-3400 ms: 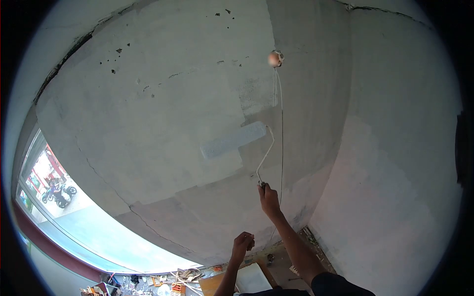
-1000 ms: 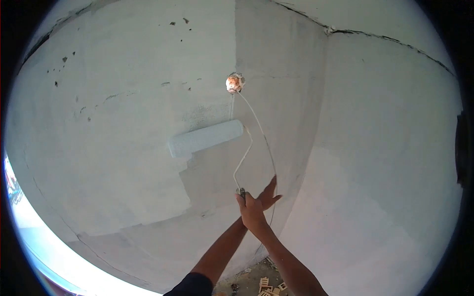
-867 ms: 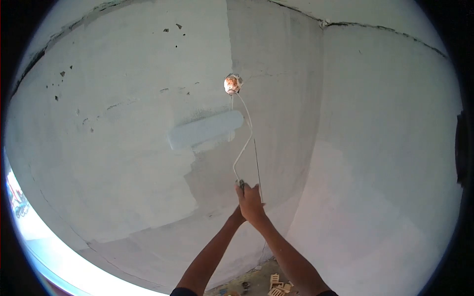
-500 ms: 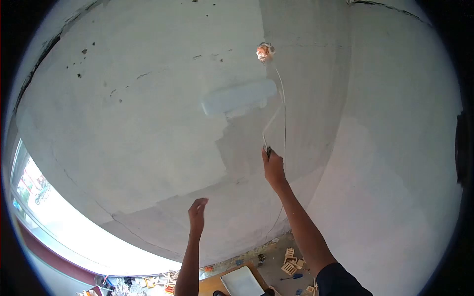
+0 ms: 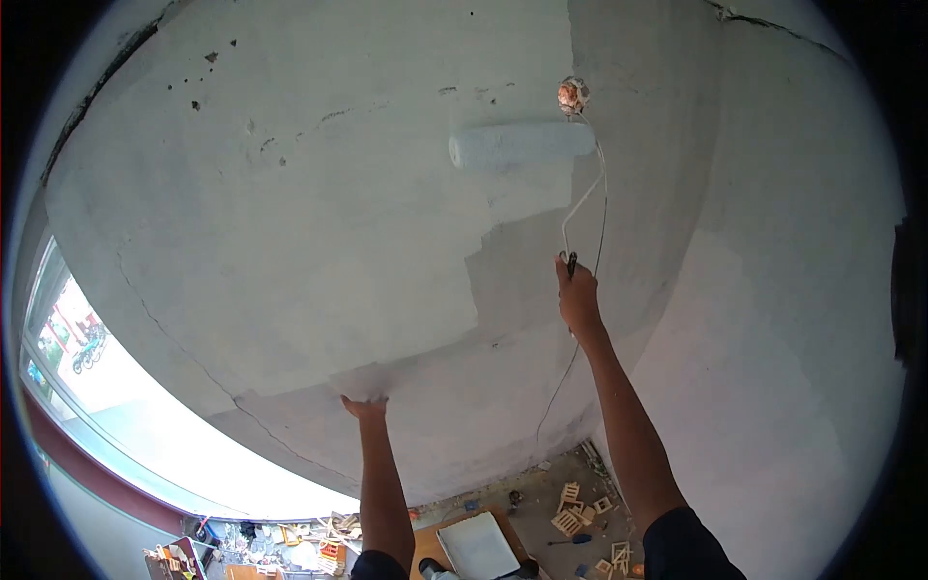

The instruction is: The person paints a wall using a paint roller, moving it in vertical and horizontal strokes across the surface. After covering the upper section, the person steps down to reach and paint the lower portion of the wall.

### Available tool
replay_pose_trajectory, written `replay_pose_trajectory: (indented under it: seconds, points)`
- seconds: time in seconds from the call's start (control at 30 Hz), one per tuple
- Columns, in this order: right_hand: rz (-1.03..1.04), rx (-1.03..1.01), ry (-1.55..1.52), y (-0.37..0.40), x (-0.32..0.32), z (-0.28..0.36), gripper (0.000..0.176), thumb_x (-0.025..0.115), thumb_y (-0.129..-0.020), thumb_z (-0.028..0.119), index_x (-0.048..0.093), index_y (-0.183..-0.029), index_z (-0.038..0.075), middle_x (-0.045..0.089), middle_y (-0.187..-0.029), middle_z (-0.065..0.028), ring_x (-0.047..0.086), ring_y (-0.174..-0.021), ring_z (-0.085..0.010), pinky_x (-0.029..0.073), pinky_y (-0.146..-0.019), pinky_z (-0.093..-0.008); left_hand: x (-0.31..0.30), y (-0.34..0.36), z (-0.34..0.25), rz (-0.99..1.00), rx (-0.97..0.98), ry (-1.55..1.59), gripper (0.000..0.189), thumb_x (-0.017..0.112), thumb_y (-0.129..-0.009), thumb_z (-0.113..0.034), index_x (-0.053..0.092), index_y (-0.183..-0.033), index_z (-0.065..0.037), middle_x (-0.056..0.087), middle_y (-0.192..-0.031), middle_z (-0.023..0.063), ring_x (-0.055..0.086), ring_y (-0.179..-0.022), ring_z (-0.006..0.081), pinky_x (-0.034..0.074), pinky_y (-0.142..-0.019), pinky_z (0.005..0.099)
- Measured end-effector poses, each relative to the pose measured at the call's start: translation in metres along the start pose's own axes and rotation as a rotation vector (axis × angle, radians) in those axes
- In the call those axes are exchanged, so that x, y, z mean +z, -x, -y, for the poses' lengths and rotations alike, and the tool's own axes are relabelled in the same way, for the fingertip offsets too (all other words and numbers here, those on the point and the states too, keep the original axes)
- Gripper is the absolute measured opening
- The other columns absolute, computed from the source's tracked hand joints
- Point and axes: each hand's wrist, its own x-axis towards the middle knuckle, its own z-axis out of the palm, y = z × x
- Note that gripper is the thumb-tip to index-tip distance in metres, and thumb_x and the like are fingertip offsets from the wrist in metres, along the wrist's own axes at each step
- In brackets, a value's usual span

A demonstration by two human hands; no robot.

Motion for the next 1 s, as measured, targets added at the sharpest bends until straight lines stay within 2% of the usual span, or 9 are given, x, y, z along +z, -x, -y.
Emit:
replay_pose_trajectory:
  seconds: [0.07, 0.17, 0.37, 0.6, 0.67, 0.77, 0.87, 0.97, 1.0]
  points:
    - [0.009, 0.053, 0.039, 0.004, -0.005, 0.006, 0.041, 0.048, -0.091, 0.031, 0.050, -0.070, -0.004, 0.053, -0.062, -0.0228, 0.053, -0.063, -0.0415, 0.040, -0.055, -0.0436, 0.032, 0.019, -0.006, -0.017, -0.038, 0.146, 0.077, 0.029, -0.081, -0.068, 0.020, -0.140, -0.019, 0.020, -0.145, 0.0088, 0.009, -0.135, 0.0320, 0.011, -0.106, 0.0539]
    - [-0.030, -0.014, 0.061, 0.027, 0.010, -0.031, 0.048, 0.048, -0.091, 0.037, 0.046, -0.065, -0.003, 0.044, -0.050, -0.0106, 0.041, -0.047, -0.0187, 0.037, -0.049, -0.0366, 0.038, 0.012, -0.012, 0.029, -0.058, 0.196, 0.082, 0.034, -0.079, -0.070, 0.019, -0.140, -0.018, 0.017, -0.146, 0.0076, 0.012, -0.134, 0.0320, 0.010, -0.107, 0.0516]
    - [-0.026, 0.043, 0.085, 0.069, 0.043, -0.098, 0.049, 0.049, -0.090, 0.039, 0.045, -0.062, -0.001, 0.044, -0.048, -0.0085, 0.043, -0.045, -0.0175, 0.037, -0.047, -0.0352, 0.042, 0.005, -0.008, -0.174, 0.065, 0.008, 0.081, 0.031, -0.081, -0.069, 0.019, -0.140, -0.015, 0.017, -0.146, 0.0114, 0.015, -0.133, 0.0345, 0.003, -0.106, 0.0551]
    - [-0.107, 0.006, -0.104, 0.004, 0.040, -0.034, 0.046, 0.051, -0.090, 0.038, 0.041, -0.058, 0.006, 0.042, -0.044, -0.0014, 0.040, -0.035, -0.0116, 0.035, -0.035, -0.0290, 0.041, -0.006, -0.004, -0.234, 0.103, 0.020, 0.083, 0.038, -0.079, -0.069, 0.021, -0.139, -0.014, 0.020, -0.145, 0.0088, 0.020, -0.131, 0.0311, 0.013, -0.106, 0.0528]
    - [-0.046, 0.116, -0.186, -0.013, 0.024, 0.001, 0.046, 0.051, -0.090, 0.037, 0.041, -0.058, 0.006, 0.043, -0.044, -0.0018, 0.041, -0.033, -0.0119, 0.036, -0.035, -0.0291, 0.035, -0.008, -0.005, -0.219, 0.075, 0.010, 0.083, 0.040, -0.079, -0.067, 0.019, -0.139, -0.013, 0.020, -0.144, 0.0087, 0.020, -0.131, 0.0305, 0.015, -0.106, 0.0520]
    - [-0.096, 0.082, -0.122, -0.022, 0.031, -0.011, 0.047, 0.050, -0.090, 0.036, 0.042, -0.057, 0.004, 0.044, -0.045, -0.0036, 0.043, -0.036, -0.0139, 0.037, -0.038, -0.0314, 0.035, 0.000, -0.007, -0.183, 0.045, 0.010, 0.081, 0.043, -0.081, -0.063, 0.012, -0.140, -0.017, 0.016, -0.145, 0.0091, 0.018, -0.132, 0.0310, 0.014, -0.106, 0.0512]
    - [-0.042, 0.117, -0.014, 0.008, 0.031, -0.038, 0.049, 0.050, -0.089, 0.038, 0.051, -0.065, -0.004, 0.054, -0.059, -0.0225, 0.056, -0.062, -0.0398, 0.042, -0.057, -0.0438, 0.004, -0.028, -0.007, -0.034, 0.020, 0.007, 0.080, 0.045, -0.083, -0.059, 0.003, -0.141, -0.023, 0.009, -0.147, 0.0096, 0.015, -0.134, 0.0321, 0.009, -0.108, 0.0506]
    - [-0.025, 0.121, 0.081, 0.051, 0.040, -0.077, 0.048, 0.051, -0.089, 0.037, 0.051, -0.064, -0.004, 0.053, -0.058, -0.0214, 0.055, -0.060, -0.0392, 0.042, -0.056, -0.0431, -0.035, -0.023, -0.007, 0.030, 0.020, -0.105, 0.073, 0.044, -0.085, -0.053, 0.008, -0.141, -0.023, 0.012, -0.146, 0.0104, 0.018, -0.132, 0.0317, 0.014, -0.107, 0.0470]
    - [0.001, 0.119, 0.065, 0.064, 0.041, -0.091, 0.048, 0.051, -0.089, 0.037, 0.048, -0.061, -0.002, 0.051, -0.054, -0.0160, 0.052, -0.054, -0.0316, 0.041, -0.051, -0.0400, -0.039, 0.004, -0.007, 0.005, 0.026, -0.186, 0.068, 0.043, -0.087, -0.050, 0.012, -0.141, -0.022, 0.016, -0.144, 0.0111, 0.022, -0.130, 0.0318, 0.019, -0.106, 0.0468]
